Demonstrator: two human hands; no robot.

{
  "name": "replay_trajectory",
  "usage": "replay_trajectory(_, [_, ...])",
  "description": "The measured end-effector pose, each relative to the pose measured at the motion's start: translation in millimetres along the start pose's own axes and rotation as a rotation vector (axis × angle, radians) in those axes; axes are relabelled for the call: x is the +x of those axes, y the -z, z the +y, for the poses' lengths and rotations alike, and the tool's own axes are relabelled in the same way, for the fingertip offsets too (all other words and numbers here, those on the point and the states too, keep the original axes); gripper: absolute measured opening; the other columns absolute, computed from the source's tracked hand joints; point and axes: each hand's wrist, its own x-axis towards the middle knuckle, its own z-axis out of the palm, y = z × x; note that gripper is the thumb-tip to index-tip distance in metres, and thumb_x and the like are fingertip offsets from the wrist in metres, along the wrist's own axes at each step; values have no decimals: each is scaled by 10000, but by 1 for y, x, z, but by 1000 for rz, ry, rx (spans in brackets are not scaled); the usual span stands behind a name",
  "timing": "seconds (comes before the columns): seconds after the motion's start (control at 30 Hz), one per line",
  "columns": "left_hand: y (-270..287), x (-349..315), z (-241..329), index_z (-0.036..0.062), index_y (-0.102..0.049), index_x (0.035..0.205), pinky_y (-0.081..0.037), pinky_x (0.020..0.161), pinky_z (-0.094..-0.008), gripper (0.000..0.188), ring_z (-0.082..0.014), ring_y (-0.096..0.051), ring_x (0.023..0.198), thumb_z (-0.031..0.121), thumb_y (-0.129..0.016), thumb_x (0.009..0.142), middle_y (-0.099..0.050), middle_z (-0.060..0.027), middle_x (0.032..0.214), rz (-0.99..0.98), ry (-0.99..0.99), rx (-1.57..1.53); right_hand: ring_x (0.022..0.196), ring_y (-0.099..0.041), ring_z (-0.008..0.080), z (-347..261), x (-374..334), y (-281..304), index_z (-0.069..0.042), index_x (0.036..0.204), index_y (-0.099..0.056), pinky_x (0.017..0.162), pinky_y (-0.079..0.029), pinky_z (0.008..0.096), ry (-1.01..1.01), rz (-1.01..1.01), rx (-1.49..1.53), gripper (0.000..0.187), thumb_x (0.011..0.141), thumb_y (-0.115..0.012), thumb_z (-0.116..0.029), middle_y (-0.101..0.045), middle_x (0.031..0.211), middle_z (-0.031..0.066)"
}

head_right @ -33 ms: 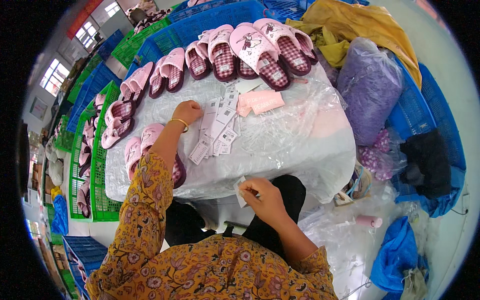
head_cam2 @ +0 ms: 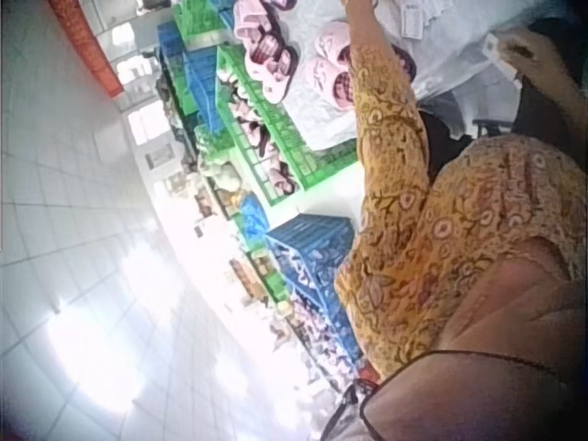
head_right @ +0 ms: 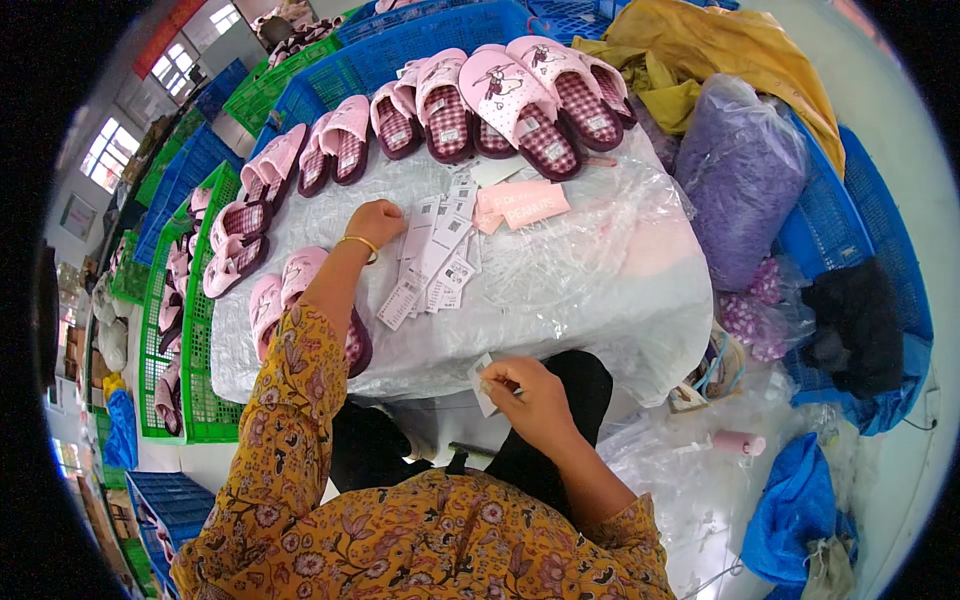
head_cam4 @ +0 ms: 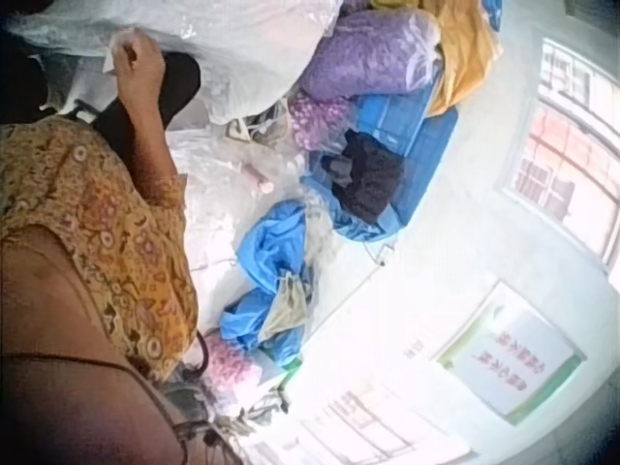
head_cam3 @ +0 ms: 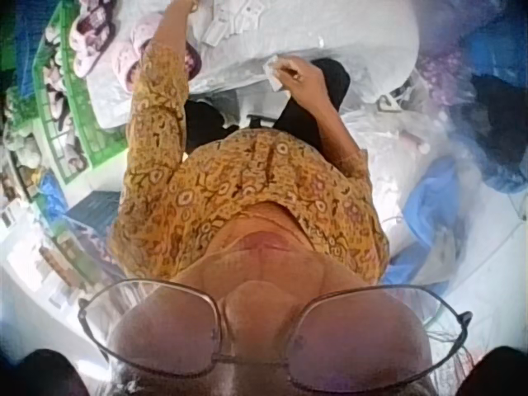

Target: The person attaches small paper labels to pink slippers with a cartoon design. They pick up each slipper, affix a label to the strap, and place the labeled slipper into a green crate. The process is repeated for multiple pairs.

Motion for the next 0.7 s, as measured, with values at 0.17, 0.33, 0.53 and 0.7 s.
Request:
replay_trajectory(0.17, [-14,11,7,63,-725,968,-537,821,-367,314,-285,-686,895,256,-762,723,-718,-125,1004,69,33,-167,725,-576,71,12,2,3,-6,972,-673,665,-473,228,39,18,-21,117,862,-698,-37,-647,865,30])
replay_trajectory(0.33, [-13,16,11,48,-724,960,-539,803,-343,334,-259,-690,867,258,-788,708,-722,-126,982,58,2,-164,756,-621,120,16,1,5,-10,991,-672,701,-503,256,-8,11,-3,139,867,-693,-69,-665,895,67])
replay_trajectory(0.53, [2,25,-10,43,-737,850,-536,738,-340,258,-255,-683,728,255,-786,712,-723,-116,812,-57,87,-280,737,-593,93,12,0,3,-4,979,-666,681,-485,240,19,20,-19,126,866,-694,-51,-658,869,40])
replay_trajectory(0.7, [18,24,-15,70,-746,868,-542,731,-365,248,-260,-685,751,288,-746,751,-723,-112,823,-227,52,-214,742,-594,92,9,-3,-2,-2,974,-664,685,-488,241,40,36,13,119,867,-692,-48,-660,870,40])
